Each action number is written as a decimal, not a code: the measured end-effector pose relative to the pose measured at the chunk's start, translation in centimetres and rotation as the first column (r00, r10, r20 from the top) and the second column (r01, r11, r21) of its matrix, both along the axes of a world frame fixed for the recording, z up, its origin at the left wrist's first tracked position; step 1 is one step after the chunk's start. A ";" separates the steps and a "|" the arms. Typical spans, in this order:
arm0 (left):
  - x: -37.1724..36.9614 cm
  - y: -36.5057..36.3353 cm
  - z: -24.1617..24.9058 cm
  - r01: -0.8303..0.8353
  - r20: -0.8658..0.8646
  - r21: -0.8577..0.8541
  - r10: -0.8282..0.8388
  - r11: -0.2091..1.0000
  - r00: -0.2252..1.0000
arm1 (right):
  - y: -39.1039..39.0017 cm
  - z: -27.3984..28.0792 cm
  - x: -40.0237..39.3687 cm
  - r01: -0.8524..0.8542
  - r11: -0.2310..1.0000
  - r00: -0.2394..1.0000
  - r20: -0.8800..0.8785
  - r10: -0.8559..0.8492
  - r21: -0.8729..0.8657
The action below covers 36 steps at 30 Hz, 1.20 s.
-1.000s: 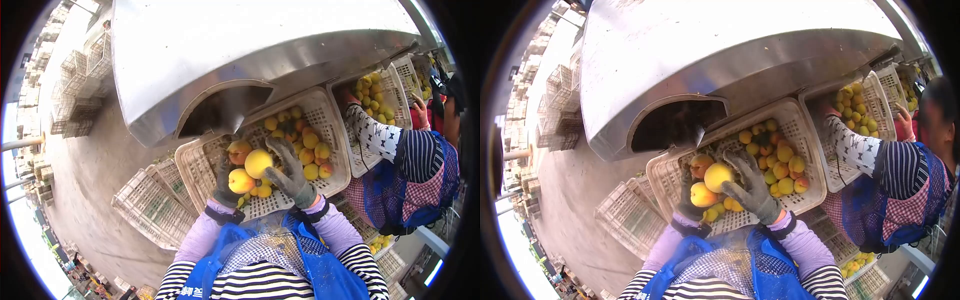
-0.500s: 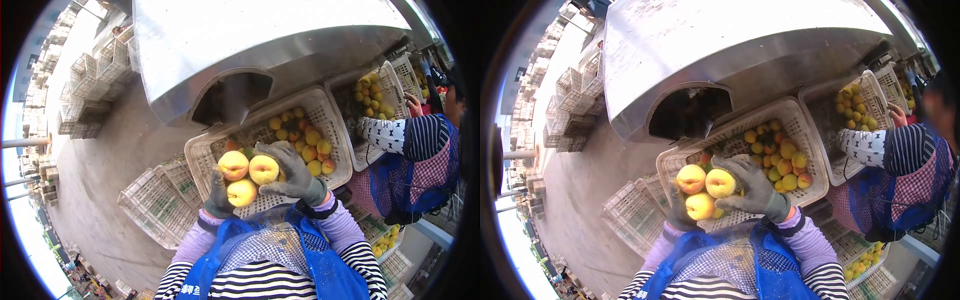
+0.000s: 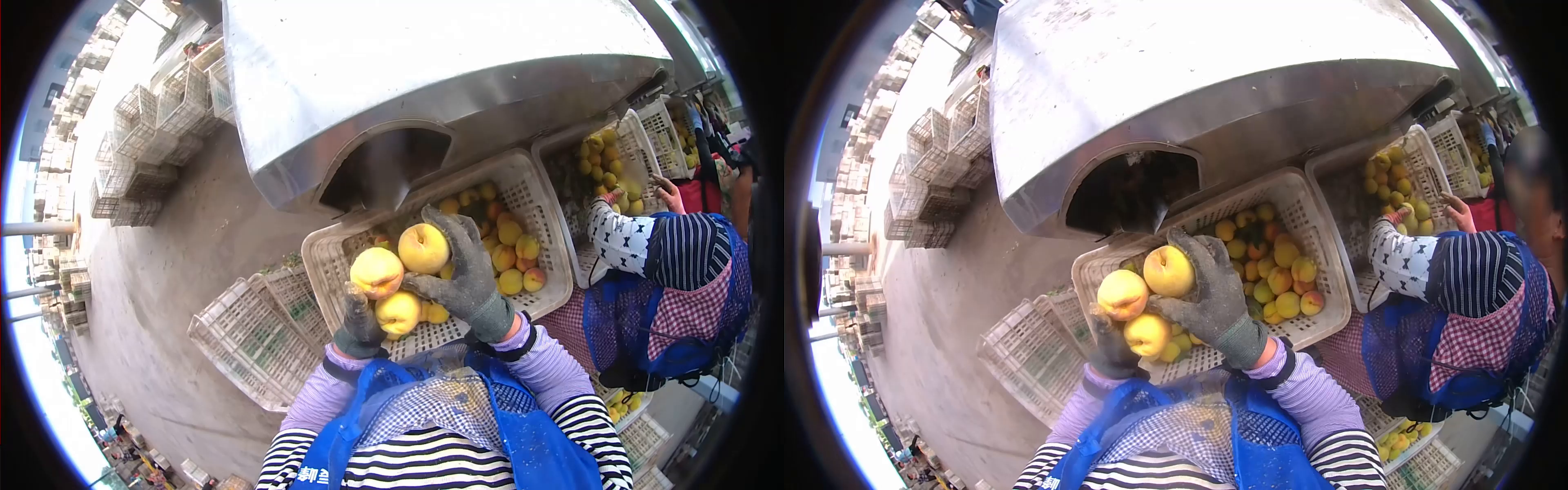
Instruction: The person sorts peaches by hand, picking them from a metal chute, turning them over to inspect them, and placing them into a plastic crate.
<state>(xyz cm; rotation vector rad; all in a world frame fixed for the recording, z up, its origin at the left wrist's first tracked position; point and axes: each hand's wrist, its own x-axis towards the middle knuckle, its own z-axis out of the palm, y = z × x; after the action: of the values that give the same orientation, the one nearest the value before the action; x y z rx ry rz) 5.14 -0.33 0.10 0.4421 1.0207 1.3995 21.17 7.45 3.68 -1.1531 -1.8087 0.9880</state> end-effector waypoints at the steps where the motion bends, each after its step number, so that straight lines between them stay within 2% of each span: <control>1: -0.4 0.4 0.0 -0.001 0.001 0.002 0.001 1.000 1.000 | 0.5 -0.3 -0.7 0.035 0.999 0.999 -0.007 -0.035 -0.033; 2: -1.0 0.8 0.0 -0.001 0.048 0.016 0.000 1.000 0.999 | 1.0 -1.0 -1.8 0.108 0.994 0.988 -0.109 -0.109 -0.018; 3: -1.7 1.1 0.0 0.000 0.094 0.031 -0.003 1.000 0.996 | 1.9 -1.2 -2.8 0.101 0.995 0.988 -0.113 -0.102 -0.010; 5: -2.9 1.6 0.1 0.018 0.051 0.065 -0.022 0.998 0.998 | 4.0 -1.5 -4.5 0.149 0.983 0.986 -0.085 -0.141 0.105; 6: -3.0 1.9 0.9 -0.005 -0.174 0.054 0.014 0.999 0.985 | 4.7 -1.9 -5.3 0.187 0.971 0.979 0.057 -0.197 0.147; 7: -3.2 2.3 1.4 -0.031 -0.391 0.049 0.048 0.998 0.919 | 5.2 -3.3 -5.7 0.184 0.971 0.980 0.053 -0.194 0.153; 8: -4.2 1.0 -0.7 0.010 -0.065 0.054 -0.006 0.998 0.998 | 5.7 -5.0 -6.0 0.181 0.921 0.946 0.195 -0.259 0.346; 9: -4.4 0.8 -0.3 0.007 -0.067 0.061 -0.003 0.998 0.998 | 6.2 -5.0 -6.6 0.142 0.840 0.884 0.315 -0.346 0.524; 10: -4.3 0.5 0.3 0.039 -0.441 0.034 -0.020 0.999 0.897 | 6.0 -4.7 -6.6 0.105 0.871 0.878 0.367 -0.308 0.480; 11: -4.4 0.2 0.6 0.056 -0.748 -0.006 -0.042 0.998 0.662 | 6.0 -4.7 -6.9 0.098 0.871 0.879 0.368 -0.302 0.481; 12: -5.9 0.0 -0.8 0.108 -0.424 -0.014 -0.104 0.994 0.900 | 6.1 -4.9 -7.1 0.095 0.892 0.882 0.379 -0.281 0.441; 13: -6.0 -0.1 -1.4 0.101 -0.422 -0.013 -0.097 0.995 0.901 | 6.3 -5.1 -7.3 0.091 0.912 0.884 0.389 -0.259 0.400; 14: -5.8 0.3 -1.2 0.028 -0.214 -0.002 -0.028 1.000 0.976 | 6.8 -5.2 -7.7 0.084 0.912 0.885 0.390 -0.253 0.401; 15: -5.7 0.6 -1.0 -0.045 0.005 -0.005 0.045 0.999 0.999 | 7.6 -5.2 -8.1 0.084 0.927 0.895 0.382 -0.231 0.365; 16: -5.8 1.0 -0.8 -0.048 0.002 -0.007 0.048 0.999 0.999 | 8.3 -5.2 -8.5 0.088 0.942 0.904 0.371 -0.213 0.325; 17: -5.9 1.4 -0.5 -0.034 0.091 -0.010 0.035 0.999 0.995 | 9.4 -5.4 -8.9 0.086 0.942 0.906 0.369 -0.209 0.323; 18: -5.9 1.6 -0.4 -0.021 0.179 -0.011 0.022 1.000 0.984 | 10.8 -5.7 -9.2 0.081 0.902 0.932 0.288 -0.218 0.423; 19: -5.7 1.7 -0.2 -0.024 0.177 -0.013 0.026 1.000 0.984 | 11.2 -5.9 -9.3 0.083 0.851 0.954 0.205 -0.218 0.518; 20: -5.4 1.7 -0.2 -0.041 0.087 -0.006 0.042 0.999 0.995 | 10.6 -5.5 -8.8 0.082 0.853 0.955 0.203 -0.215 0.516; 21: -5.2 1.5 -0.1 -0.058 -0.003 0.001 0.058 0.998 0.998 | 9.7 -4.8 -7.9 0.075 0.946 0.973 0.182 -0.138 0.316; 22: -5.9 0.9 -0.9 0.013 0.025 -0.020 -0.013 1.000 1.000 | 8.8 -3.9 -7.0 0.052 0.993 0.987 0.145 -0.066 0.102; 23: -6.4 0.4 -2.0 0.011 0.026 -0.020 -0.010 1.000 1.000 | 7.5 -3.0 -6.0 0.049 0.994 0.987 0.146 -0.064 0.103; 24: -6.9 0.0 -3.1 0.048 0.246 0.039 -0.056 0.998 0.968 | 5.9 -2.0 -4.9 -0.076 0.994 0.992 0.104 0.068 0.074; 25: -6.9 -0.2 -3.6 0.072 0.451 0.105 -0.112 0.992 0.886 | 4.6 -1.2 -4.1 -0.202 0.978 0.978 0.059 0.199 0.051; 26: -6.5 0.0 -3.0 0.079 0.451 0.102 -0.116 0.992 0.885 | 3.3 -0.5 -3.8 -0.195 0.980 0.980 0.058 0.192 0.048; 28: -4.7 0.6 -0.6 0.111 0.423 -0.125 -0.049 0.986 0.905 | 1.4 0.2 -3.7 -0.220 0.975 0.974 0.064 0.217 0.039; 29: -3.8 0.9 0.1 0.119 0.423 -0.129 -0.054 0.985 0.905 | 1.0 0.2 -3.7 -0.213 0.976 0.976 0.063 0.210 0.036; 31: -2.5 1.2 1.1 0.141 0.361 0.041 -0.146 0.989 0.921 | 0.4 0.2 -3.6 -0.129 0.992 0.991 0.035 0.129 0.013; 32: -2.2 1.1 1.1 0.144 0.280 -0.039 -0.128 0.989 0.952 | 0.6 0.1 -3.3 -0.128 0.992 0.991 0.035 0.127 0.013; 33: -2.2 1.0 0.9 0.146 0.280 -0.039 -0.129 0.989 0.951 | 1.0 0.1 -2.9 -0.159 0.987 0.987 0.014 0.159 -0.007; 35: -2.6 1.0 0.8 0.153 0.411 -0.105 -0.097 0.983 0.906 | 1.6 0.2 -2.6 -0.221 0.974 0.975 -0.030 0.220 -0.043; 36: -2.6 1.1 0.9 0.155 0.411 -0.105 -0.099 0.982 0.906 | 1.5 0.0 -2.6 -0.220 0.975 0.975 -0.030 0.219 -0.044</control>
<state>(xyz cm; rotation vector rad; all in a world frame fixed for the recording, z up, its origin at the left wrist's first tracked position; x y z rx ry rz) 2.59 0.80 0.97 0.1051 0.7259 1.2285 18.55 8.91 3.72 -0.9783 -1.9321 1.1711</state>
